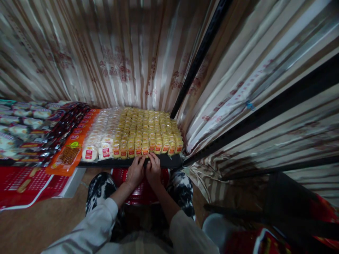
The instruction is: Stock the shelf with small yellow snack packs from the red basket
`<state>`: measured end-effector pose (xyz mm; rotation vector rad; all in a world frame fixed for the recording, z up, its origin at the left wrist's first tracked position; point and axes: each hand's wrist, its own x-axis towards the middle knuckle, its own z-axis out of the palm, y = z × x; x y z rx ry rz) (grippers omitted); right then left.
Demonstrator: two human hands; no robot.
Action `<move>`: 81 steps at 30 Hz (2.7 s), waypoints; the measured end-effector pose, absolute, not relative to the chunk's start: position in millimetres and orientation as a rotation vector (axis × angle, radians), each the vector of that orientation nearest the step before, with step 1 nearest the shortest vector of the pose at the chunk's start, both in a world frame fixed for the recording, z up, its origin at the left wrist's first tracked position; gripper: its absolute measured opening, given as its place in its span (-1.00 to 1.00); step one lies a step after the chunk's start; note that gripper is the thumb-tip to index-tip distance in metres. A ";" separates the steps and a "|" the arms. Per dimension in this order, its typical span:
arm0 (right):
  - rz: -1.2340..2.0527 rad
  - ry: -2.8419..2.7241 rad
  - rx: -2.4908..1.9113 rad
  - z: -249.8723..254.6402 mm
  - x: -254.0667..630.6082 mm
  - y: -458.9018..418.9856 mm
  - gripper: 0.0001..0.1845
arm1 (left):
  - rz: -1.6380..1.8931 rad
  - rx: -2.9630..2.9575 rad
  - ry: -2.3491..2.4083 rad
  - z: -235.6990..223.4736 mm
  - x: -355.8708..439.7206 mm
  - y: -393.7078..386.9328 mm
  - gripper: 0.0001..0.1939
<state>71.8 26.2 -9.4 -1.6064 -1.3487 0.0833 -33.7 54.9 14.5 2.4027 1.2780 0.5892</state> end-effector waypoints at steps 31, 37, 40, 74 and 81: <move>0.102 -1.015 -1.703 -6.5 54.6 -4.2 -0.53 | 0.911 2.552 0.951 26.8 -71.4 49.7 -0.52; 0.172 -0.801 -1.715 4.2 49.7 -4.8 -0.40 | 0.973 2.529 0.917 51.1 -85.3 46.4 -0.61; 0.144 -0.689 -1.721 8.1 60.5 2.9 -0.35 | 0.909 2.491 0.932 64.4 -91.7 49.9 -0.61; -0.173 -0.509 -1.787 3.1 116.0 75.7 -0.36 | 0.128 2.741 0.832 83.0 133.0 186.3 -0.39; -0.218 -0.534 -1.817 5.3 114.5 76.8 -0.36 | 0.160 2.729 0.820 81.1 128.0 177.6 -0.39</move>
